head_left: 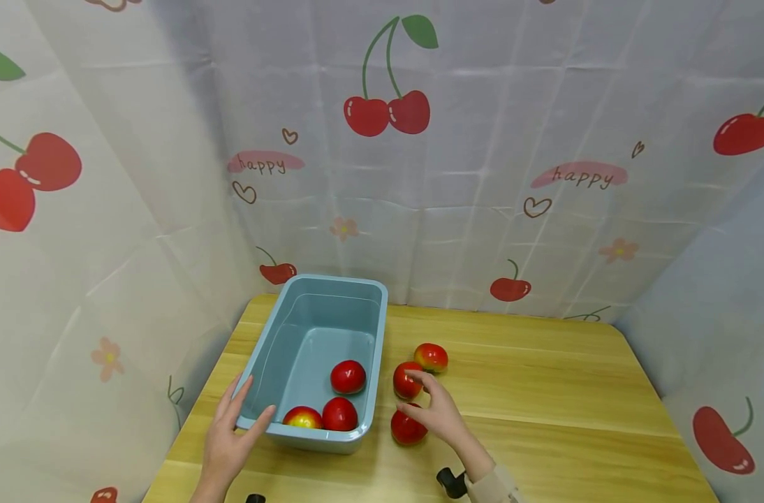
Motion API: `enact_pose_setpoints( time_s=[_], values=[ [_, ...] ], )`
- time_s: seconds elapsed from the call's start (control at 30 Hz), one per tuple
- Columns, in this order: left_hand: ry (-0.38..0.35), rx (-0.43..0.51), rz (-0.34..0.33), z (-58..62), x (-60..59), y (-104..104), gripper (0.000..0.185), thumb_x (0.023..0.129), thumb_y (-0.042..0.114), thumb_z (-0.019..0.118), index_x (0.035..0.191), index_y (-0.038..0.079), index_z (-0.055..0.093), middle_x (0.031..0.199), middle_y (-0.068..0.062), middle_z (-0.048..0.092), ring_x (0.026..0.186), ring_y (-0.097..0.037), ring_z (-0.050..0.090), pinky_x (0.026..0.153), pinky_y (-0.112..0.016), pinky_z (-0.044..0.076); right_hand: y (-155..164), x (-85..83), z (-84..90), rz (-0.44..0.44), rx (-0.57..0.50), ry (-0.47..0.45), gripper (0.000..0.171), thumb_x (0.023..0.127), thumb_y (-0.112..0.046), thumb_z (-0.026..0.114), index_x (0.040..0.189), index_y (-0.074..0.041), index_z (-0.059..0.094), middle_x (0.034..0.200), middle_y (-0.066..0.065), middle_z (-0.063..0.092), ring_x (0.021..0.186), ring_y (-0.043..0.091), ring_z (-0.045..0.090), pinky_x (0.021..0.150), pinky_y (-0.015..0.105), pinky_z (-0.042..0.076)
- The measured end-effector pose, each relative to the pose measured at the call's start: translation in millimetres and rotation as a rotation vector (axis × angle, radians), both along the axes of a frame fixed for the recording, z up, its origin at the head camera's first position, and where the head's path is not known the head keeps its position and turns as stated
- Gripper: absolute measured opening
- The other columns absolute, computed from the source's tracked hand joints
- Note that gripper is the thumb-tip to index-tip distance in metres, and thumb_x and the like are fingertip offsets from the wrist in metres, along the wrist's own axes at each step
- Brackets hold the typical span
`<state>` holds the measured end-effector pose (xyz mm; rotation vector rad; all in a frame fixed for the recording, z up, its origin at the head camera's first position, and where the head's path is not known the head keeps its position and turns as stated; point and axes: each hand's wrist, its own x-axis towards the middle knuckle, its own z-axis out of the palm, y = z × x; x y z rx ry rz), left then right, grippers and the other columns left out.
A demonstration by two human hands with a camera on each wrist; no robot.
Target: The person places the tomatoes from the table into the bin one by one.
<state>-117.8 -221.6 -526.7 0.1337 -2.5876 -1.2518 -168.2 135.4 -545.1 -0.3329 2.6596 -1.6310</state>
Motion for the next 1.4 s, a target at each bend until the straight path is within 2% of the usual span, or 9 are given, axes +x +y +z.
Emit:
enact_pose_setpoints(
  time_s=[0.27, 0.37, 0.8, 0.97, 1.4],
  values=[
    [-0.012, -0.001, 0.001, 1.8, 0.3, 0.9, 0.069, 0.084, 0.041, 0.069, 0.143, 0.016, 0.042, 0.15, -0.009, 0.028, 0.132, -0.039, 0.031, 0.094, -0.065, 0.031, 4.8, 5.2, -18.5, -0.004, 0.029, -0.004, 0.057, 0.077, -0.014, 0.077, 0.128, -0.001, 0.053, 0.128, 0.018, 0.052, 0.116, 0.039, 0.047, 0.095, 0.056, 0.039],
    [-0.013, 0.002, 0.0, 2.7, 0.6, 1.1, 0.069, 0.084, 0.04, 0.069, 0.143, 0.016, 0.042, 0.15, -0.009, 0.028, 0.132, -0.039, 0.03, 0.094, -0.065, 0.031, 6.4, 7.3, -23.7, -0.015, 0.023, -0.023, 0.057, 0.078, -0.013, 0.076, 0.129, -0.002, 0.052, 0.128, 0.017, 0.052, 0.116, 0.039, 0.046, 0.094, 0.055, 0.039],
    [-0.024, 0.003, -0.001, 2.8, 1.4, 0.8, 0.069, 0.084, 0.041, 0.069, 0.143, 0.016, 0.042, 0.151, -0.008, 0.027, 0.133, -0.039, 0.029, 0.095, -0.065, 0.03, 13.1, 12.6, -50.5, -0.046, 0.053, -0.043, 0.065, 0.072, -0.02, 0.081, 0.127, -0.002, 0.052, 0.127, 0.02, 0.05, 0.116, 0.039, 0.046, 0.094, 0.053, 0.041],
    [-0.027, 0.002, 0.003, 2.3, 0.5, 0.8, 0.07, 0.084, 0.041, 0.069, 0.143, 0.017, 0.042, 0.151, -0.008, 0.027, 0.132, -0.039, 0.03, 0.095, -0.066, 0.03, 13.4, 13.6, -55.3, -0.042, 0.049, -0.082, 0.069, 0.072, -0.024, 0.082, 0.129, -0.001, 0.05, 0.128, 0.022, 0.048, 0.116, 0.042, 0.045, 0.092, 0.055, 0.042],
    [-0.002, -0.009, 0.006, -0.6, -0.5, 0.6, 0.069, 0.083, 0.039, 0.07, 0.142, 0.015, 0.044, 0.15, -0.01, 0.028, 0.131, -0.039, 0.032, 0.094, -0.066, 0.031, 13.3, 17.3, -57.6, -0.007, 0.02, -0.155, 0.067, 0.076, -0.028, 0.078, 0.13, 0.0, 0.05, 0.125, 0.02, 0.053, 0.104, 0.033, 0.055, 0.085, 0.046, 0.049]
  ],
)
